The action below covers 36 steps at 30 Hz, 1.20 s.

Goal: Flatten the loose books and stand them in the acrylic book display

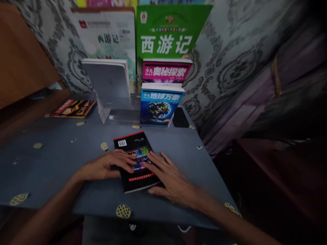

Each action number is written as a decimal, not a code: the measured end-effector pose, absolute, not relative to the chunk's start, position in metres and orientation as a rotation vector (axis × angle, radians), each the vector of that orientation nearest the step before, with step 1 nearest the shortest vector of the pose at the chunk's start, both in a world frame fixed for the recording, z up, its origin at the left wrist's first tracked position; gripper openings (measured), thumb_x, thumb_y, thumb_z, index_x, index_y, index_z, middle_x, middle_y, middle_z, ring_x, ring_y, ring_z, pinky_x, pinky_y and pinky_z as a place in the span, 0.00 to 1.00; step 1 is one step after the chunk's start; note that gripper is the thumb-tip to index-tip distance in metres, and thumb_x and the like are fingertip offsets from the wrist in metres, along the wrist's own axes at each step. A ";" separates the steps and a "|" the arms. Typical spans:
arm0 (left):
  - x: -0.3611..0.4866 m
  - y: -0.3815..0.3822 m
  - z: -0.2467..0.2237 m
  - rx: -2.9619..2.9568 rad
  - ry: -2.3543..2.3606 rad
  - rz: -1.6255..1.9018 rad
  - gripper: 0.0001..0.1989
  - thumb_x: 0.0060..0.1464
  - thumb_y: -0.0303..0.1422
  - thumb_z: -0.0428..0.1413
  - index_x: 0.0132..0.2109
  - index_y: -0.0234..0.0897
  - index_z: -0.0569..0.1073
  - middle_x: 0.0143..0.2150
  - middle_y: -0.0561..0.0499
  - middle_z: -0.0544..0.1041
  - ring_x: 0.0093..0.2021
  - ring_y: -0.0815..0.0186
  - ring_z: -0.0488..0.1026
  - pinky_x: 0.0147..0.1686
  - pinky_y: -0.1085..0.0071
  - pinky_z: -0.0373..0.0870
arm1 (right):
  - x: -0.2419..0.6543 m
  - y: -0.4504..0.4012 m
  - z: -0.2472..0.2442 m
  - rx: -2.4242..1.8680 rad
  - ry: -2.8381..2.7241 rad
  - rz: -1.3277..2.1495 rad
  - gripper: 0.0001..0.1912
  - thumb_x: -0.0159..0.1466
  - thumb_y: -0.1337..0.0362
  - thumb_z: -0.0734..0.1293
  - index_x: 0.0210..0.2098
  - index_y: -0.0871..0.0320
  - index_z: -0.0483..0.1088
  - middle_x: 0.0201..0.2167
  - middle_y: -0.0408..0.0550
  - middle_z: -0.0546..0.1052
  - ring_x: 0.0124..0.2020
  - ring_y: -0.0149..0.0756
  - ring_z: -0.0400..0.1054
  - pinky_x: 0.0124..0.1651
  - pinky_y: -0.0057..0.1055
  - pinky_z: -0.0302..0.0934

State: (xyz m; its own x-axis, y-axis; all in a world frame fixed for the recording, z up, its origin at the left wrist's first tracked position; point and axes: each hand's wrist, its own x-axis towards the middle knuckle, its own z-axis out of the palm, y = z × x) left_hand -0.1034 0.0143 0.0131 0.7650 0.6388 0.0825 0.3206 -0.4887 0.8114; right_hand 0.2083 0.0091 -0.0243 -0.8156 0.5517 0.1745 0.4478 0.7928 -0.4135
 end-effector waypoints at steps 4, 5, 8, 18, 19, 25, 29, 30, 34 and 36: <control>-0.102 0.019 0.022 1.997 0.680 0.639 0.14 0.61 0.42 0.60 0.52 0.47 0.81 0.55 0.46 0.81 0.61 0.56 0.73 0.63 0.57 0.62 | 0.217 0.022 -0.034 -0.690 -2.566 0.654 0.33 0.68 0.51 0.67 0.70 0.48 0.57 0.69 0.54 0.64 0.71 0.46 0.55 0.72 0.60 0.46; -0.102 0.021 0.024 1.963 0.679 0.673 0.14 0.61 0.42 0.61 0.51 0.46 0.81 0.53 0.45 0.82 0.60 0.56 0.74 0.62 0.57 0.64 | 0.217 0.026 -0.038 -0.674 -2.499 0.689 0.29 0.70 0.55 0.65 0.69 0.48 0.59 0.68 0.53 0.66 0.70 0.45 0.57 0.72 0.58 0.49; -0.101 0.026 0.029 1.840 0.690 0.751 0.15 0.58 0.43 0.63 0.49 0.43 0.82 0.51 0.43 0.83 0.58 0.55 0.76 0.60 0.57 0.67 | 0.215 0.040 -0.042 -0.649 -2.292 0.836 0.22 0.70 0.58 0.66 0.63 0.49 0.68 0.61 0.55 0.74 0.64 0.45 0.67 0.66 0.52 0.61; -0.110 0.056 0.035 1.560 0.989 1.126 0.16 0.46 0.44 0.69 0.38 0.36 0.84 0.36 0.46 0.84 0.37 0.57 0.79 0.40 0.65 0.73 | 0.174 0.083 -0.020 -0.809 -1.813 1.042 0.17 0.62 0.50 0.70 0.44 0.53 0.82 0.45 0.53 0.84 0.49 0.52 0.78 0.55 0.52 0.71; -0.112 0.062 0.032 1.523 1.015 1.207 0.17 0.44 0.45 0.69 0.35 0.36 0.84 0.33 0.47 0.83 0.35 0.58 0.78 0.39 0.65 0.73 | 0.167 0.086 -0.019 -0.822 -1.789 1.012 0.17 0.63 0.50 0.69 0.42 0.54 0.81 0.43 0.52 0.84 0.46 0.52 0.79 0.53 0.51 0.72; -0.117 0.085 0.015 1.243 0.922 1.502 0.27 0.43 0.54 0.67 0.38 0.34 0.82 0.38 0.44 0.83 0.45 0.52 0.78 0.49 0.59 0.72 | 0.129 0.092 -0.006 -0.761 -1.746 0.857 0.15 0.68 0.55 0.64 0.46 0.55 0.77 0.44 0.49 0.83 0.47 0.46 0.77 0.50 0.41 0.72; -0.119 0.089 0.017 1.114 0.970 1.625 0.31 0.42 0.56 0.67 0.43 0.34 0.81 0.42 0.43 0.83 0.49 0.52 0.78 0.50 0.60 0.73 | 0.110 0.097 0.001 -0.755 -1.766 0.778 0.15 0.68 0.58 0.63 0.47 0.56 0.76 0.44 0.49 0.83 0.46 0.44 0.77 0.48 0.37 0.72; -0.121 0.091 0.019 1.105 0.999 1.661 0.32 0.42 0.57 0.67 0.43 0.33 0.81 0.42 0.43 0.83 0.49 0.52 0.78 0.49 0.61 0.73 | 0.104 0.099 0.002 -0.749 -1.769 0.765 0.15 0.68 0.59 0.62 0.48 0.57 0.76 0.44 0.49 0.83 0.46 0.44 0.77 0.48 0.37 0.71; -0.133 0.099 0.027 1.101 1.063 1.781 0.34 0.43 0.59 0.65 0.46 0.32 0.80 0.46 0.44 0.83 0.51 0.54 0.76 0.49 0.64 0.73 | 0.082 0.106 0.009 -0.741 -1.762 0.730 0.15 0.68 0.60 0.62 0.48 0.57 0.76 0.45 0.50 0.82 0.46 0.44 0.77 0.48 0.36 0.71; -0.136 0.101 0.028 1.075 1.073 1.837 0.35 0.45 0.60 0.64 0.47 0.33 0.80 0.48 0.45 0.82 0.53 0.54 0.76 0.51 0.65 0.72 | 0.074 0.106 0.011 -0.739 -1.772 0.721 0.14 0.68 0.60 0.62 0.48 0.57 0.75 0.45 0.50 0.82 0.45 0.43 0.77 0.47 0.35 0.71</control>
State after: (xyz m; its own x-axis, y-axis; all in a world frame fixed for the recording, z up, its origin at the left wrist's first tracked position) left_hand -0.1364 0.1010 0.0276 -0.3753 0.8802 0.2904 -0.1795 -0.3764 0.9089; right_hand 0.0738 0.1061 0.0108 -0.2725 0.7670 0.5809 0.1434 0.6294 -0.7637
